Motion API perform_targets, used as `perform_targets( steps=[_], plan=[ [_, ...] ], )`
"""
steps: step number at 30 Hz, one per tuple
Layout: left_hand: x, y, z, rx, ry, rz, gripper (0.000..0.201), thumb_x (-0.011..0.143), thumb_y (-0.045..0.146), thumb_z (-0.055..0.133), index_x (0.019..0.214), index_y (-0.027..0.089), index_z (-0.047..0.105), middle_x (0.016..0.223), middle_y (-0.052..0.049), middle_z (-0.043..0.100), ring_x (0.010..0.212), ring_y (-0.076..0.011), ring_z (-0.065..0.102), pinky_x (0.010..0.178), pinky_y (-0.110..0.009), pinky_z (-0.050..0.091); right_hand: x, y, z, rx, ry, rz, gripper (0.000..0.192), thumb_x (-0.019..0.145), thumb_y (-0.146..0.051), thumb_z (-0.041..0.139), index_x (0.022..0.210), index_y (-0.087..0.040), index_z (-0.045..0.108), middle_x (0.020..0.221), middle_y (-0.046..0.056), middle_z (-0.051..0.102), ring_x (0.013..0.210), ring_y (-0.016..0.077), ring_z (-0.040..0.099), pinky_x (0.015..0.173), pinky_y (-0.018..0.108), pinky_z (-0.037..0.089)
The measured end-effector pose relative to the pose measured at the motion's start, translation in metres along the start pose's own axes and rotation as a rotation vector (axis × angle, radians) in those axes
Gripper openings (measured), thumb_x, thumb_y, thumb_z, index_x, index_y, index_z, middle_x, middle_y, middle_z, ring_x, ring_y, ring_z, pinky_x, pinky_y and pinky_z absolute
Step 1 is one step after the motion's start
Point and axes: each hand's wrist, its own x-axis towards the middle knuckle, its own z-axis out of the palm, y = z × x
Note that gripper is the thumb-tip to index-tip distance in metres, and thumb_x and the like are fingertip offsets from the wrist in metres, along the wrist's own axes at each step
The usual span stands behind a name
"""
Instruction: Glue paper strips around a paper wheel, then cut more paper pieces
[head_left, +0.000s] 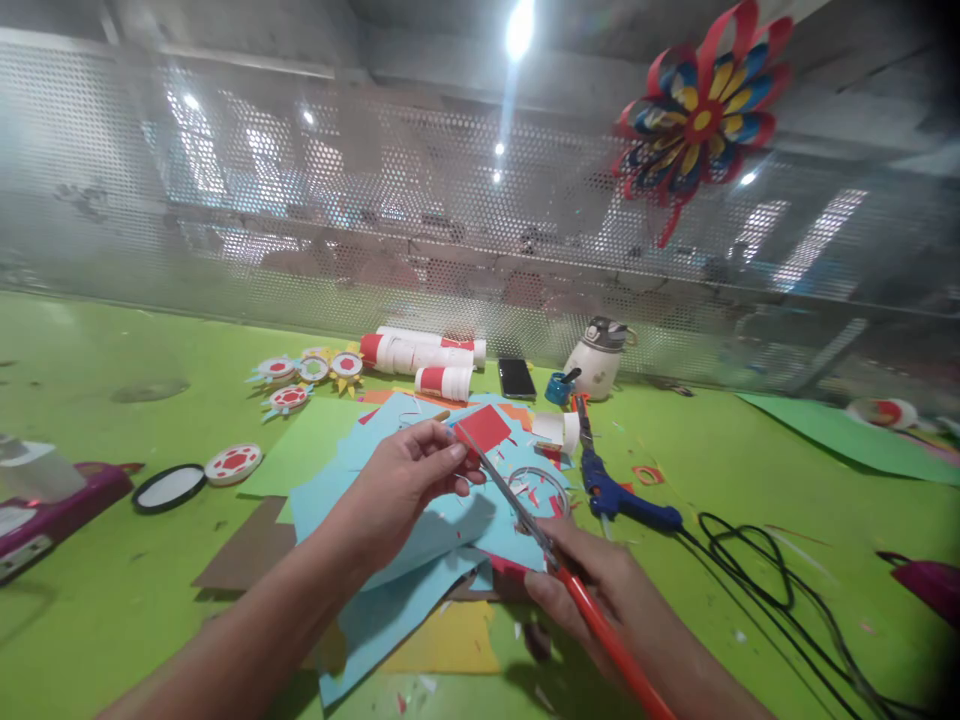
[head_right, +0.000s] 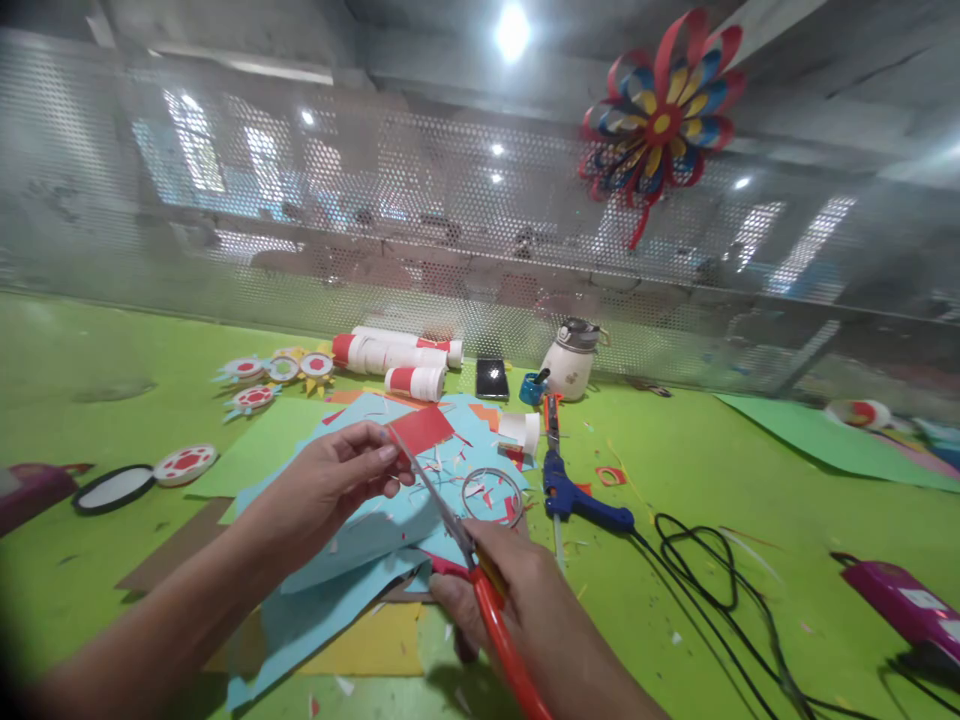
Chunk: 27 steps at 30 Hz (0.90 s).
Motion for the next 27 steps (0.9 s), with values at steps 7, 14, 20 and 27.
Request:
perform_targets(
  steps=[7,14,20,27],
  plan=[
    [0.0012,-0.0001,-0.0010,-0.020,-0.010,-0.006,0.014,0.077,0.021,0.070,0.074,0.014,0.058,0.073,-0.003,0.065,0.067,-0.0111,0.059,0.064,-0.023,0.045,0.0012,0.0013,-0.0012,0.034,-0.003,-0.013,0.033,0.091,-0.044,0.050,0.098,-0.014,0.063,0.081,0.008,0.065,0.080,0.0215,0.058,0.066,0.029,0.047],
    [0.0013,-0.0016,-0.0013,0.006,0.000,-0.015,0.013,0.078,0.021,0.069,0.075,0.014,0.058,0.074,-0.003,0.065,0.071,-0.0116,0.060,0.065,-0.023,0.046,0.0011,0.0060,0.0023,0.220,-0.045,0.004,0.035,0.091,-0.047,0.052,0.100,-0.014,0.060,0.078,0.003,0.058,0.062,0.0137,0.056,0.055,0.024,0.046],
    [0.0008,-0.0030,-0.0030,0.003,-0.008,-0.024,0.014,0.079,0.021,0.069,0.077,0.014,0.058,0.075,-0.003,0.065,0.072,-0.0119,0.061,0.066,-0.023,0.047,-0.0014,0.0042,0.0013,0.287,-0.069,0.024,0.033,0.092,-0.046,0.051,0.101,-0.015,0.059,0.080,0.002,0.057,0.055,0.0106,0.055,0.051,0.022,0.045],
    [0.0001,-0.0049,0.0002,-0.029,-0.012,-0.024,0.015,0.077,0.021,0.070,0.078,0.014,0.057,0.074,-0.003,0.064,0.068,-0.0112,0.061,0.064,-0.023,0.047,-0.0008,0.0038,0.0015,0.225,-0.058,0.018,0.039,0.091,-0.050,0.047,0.094,-0.014,0.060,0.077,0.007,0.064,0.057,0.0137,0.055,0.051,0.025,0.045]
  ],
)
